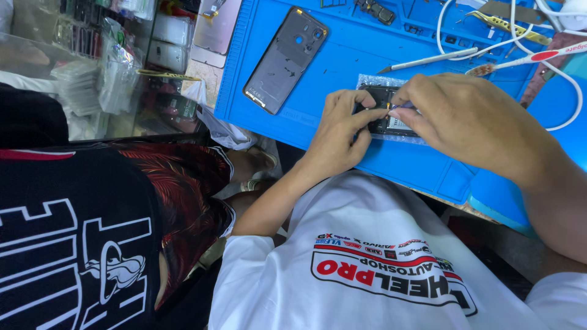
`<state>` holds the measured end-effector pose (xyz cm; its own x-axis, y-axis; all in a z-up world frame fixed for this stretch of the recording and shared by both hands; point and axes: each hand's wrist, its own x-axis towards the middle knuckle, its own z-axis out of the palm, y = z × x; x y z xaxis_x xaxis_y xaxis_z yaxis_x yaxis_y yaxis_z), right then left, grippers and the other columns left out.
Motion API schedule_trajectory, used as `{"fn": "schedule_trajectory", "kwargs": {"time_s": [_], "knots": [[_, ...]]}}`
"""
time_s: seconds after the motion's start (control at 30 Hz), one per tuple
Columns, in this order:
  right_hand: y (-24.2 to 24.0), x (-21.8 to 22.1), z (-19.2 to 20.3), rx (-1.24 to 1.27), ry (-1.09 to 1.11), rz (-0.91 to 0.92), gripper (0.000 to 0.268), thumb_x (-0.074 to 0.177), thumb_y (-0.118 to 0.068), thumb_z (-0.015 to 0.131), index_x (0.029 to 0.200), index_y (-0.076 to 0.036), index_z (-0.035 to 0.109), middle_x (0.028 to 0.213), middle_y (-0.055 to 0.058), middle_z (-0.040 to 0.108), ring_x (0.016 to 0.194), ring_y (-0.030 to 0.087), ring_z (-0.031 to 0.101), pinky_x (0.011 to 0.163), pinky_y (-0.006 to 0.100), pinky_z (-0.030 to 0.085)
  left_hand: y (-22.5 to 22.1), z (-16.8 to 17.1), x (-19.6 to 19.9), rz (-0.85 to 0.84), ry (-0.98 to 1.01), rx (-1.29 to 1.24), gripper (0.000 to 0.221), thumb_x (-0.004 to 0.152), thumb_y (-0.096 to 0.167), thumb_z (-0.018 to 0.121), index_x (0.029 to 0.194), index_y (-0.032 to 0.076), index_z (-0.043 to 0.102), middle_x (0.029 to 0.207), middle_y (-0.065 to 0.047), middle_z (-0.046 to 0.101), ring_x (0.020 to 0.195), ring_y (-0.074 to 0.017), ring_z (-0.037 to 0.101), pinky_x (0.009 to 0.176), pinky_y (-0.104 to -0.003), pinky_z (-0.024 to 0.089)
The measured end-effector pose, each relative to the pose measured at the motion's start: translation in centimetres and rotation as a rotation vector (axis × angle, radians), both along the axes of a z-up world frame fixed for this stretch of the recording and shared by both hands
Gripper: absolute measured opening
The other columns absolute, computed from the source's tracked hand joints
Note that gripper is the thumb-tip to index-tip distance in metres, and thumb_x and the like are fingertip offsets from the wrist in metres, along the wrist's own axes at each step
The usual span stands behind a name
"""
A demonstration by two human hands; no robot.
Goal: The person assembles internal components of a mobile phone by placing a black cover over the motherboard and using a screwdriver to secure screws into the device.
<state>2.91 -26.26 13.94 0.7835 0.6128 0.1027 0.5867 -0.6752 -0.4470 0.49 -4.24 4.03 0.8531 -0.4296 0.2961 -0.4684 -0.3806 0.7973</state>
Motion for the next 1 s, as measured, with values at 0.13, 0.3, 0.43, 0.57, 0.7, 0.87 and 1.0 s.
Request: {"fn": "schedule_trajectory", "kwargs": {"time_s": [0.13, 0.3, 0.43, 0.57, 0.7, 0.87, 1.0], "knots": [[0.4, 0.3, -0.4, 0.091, -0.046, 0.034, 0.025, 0.097, -0.017, 0.073, 0.097, 0.001, 0.056, 0.09, 0.016, 0.071, 0.084, 0.036, 0.07, 0.07, 0.044, 0.055, 0.6, -0.2, 0.1, 0.041, 0.027, 0.016, 0.046, 0.08, -0.006, 0.061, 0.123, 0.008, 0.071, 0.127, -0.013, 0.057, 0.126, -0.0341, 0.048, 0.113, -0.044, 0.039], [1.5, 0.5, -0.4, 0.112, -0.07, 0.073, 0.023, 0.097, -0.017, 0.072, 0.099, 0.001, 0.057, 0.091, 0.016, 0.071, 0.085, 0.036, 0.07, 0.073, 0.045, 0.055, 1.4, -0.5, -0.1, 0.076, 0.033, 0.055, 0.048, 0.08, -0.008, 0.06, 0.123, 0.009, 0.071, 0.127, -0.013, 0.057, 0.125, -0.0344, 0.048, 0.112, -0.044, 0.039], [2.0, 0.3, -0.2, 0.065, -0.06, 0.076, 0.022, 0.096, -0.017, 0.072, 0.099, 0.0, 0.059, 0.088, 0.016, 0.07, 0.084, 0.036, 0.069, 0.071, 0.045, 0.055, 1.6, -0.6, -0.3, 0.048, 0.062, 0.023, 0.049, 0.082, -0.008, 0.059, 0.127, 0.008, 0.07, 0.127, -0.012, 0.058, 0.124, -0.0336, 0.049, 0.113, -0.043, 0.04], [2.3, 0.1, -0.1, 0.036, -0.048, 0.054, 0.023, 0.096, -0.018, 0.072, 0.099, 0.0, 0.058, 0.088, 0.016, 0.069, 0.084, 0.037, 0.069, 0.071, 0.045, 0.054, 1.8, -0.4, -0.5, 0.04, 0.068, 0.019, 0.05, 0.081, -0.007, 0.06, 0.128, 0.008, 0.069, 0.127, -0.013, 0.058, 0.124, -0.034, 0.049, 0.113, -0.043, 0.04], [2.6, -0.1, -0.4, 0.057, -0.056, 0.132, 0.019, 0.094, -0.013, 0.07, 0.105, -0.001, 0.061, 0.092, 0.015, 0.069, 0.09, 0.034, 0.07, 0.08, 0.045, 0.056, 2.0, 0.0, -0.7, 0.032, 0.063, 0.023, 0.052, 0.081, -0.007, 0.061, 0.13, 0.008, 0.07, 0.125, -0.013, 0.058, 0.123, -0.0332, 0.049, 0.113, -0.044, 0.04], [3.1, -0.3, -0.5, -0.132, -0.104, 0.034, 0.026, 0.099, -0.027, 0.072, 0.105, -0.003, 0.062, 0.087, 0.011, 0.069, 0.086, 0.029, 0.07, 0.096, 0.046, 0.057, 2.6, 0.6, -0.9, 0.058, 0.022, -0.013, 0.044, 0.089, -0.003, 0.063, 0.131, 0.009, 0.067, 0.13, -0.012, 0.061, 0.126, -0.0341, 0.051, 0.112, -0.043, 0.043], [3.6, -0.3, 0.3, 0.059, -0.217, 0.058, 0.027, 0.091, -0.014, 0.075, 0.11, -0.001, 0.062, 0.097, 0.015, 0.073, 0.088, 0.033, 0.072, 0.08, 0.043, 0.056, 5.7, 1.1, 0.4, 0.287, -0.12, 0.071, 0.037, 0.095, 0.003, 0.068, 0.131, 0.011, 0.067, 0.125, -0.01, 0.062, 0.121, -0.0313, 0.056, 0.109, -0.043, 0.044]]}}
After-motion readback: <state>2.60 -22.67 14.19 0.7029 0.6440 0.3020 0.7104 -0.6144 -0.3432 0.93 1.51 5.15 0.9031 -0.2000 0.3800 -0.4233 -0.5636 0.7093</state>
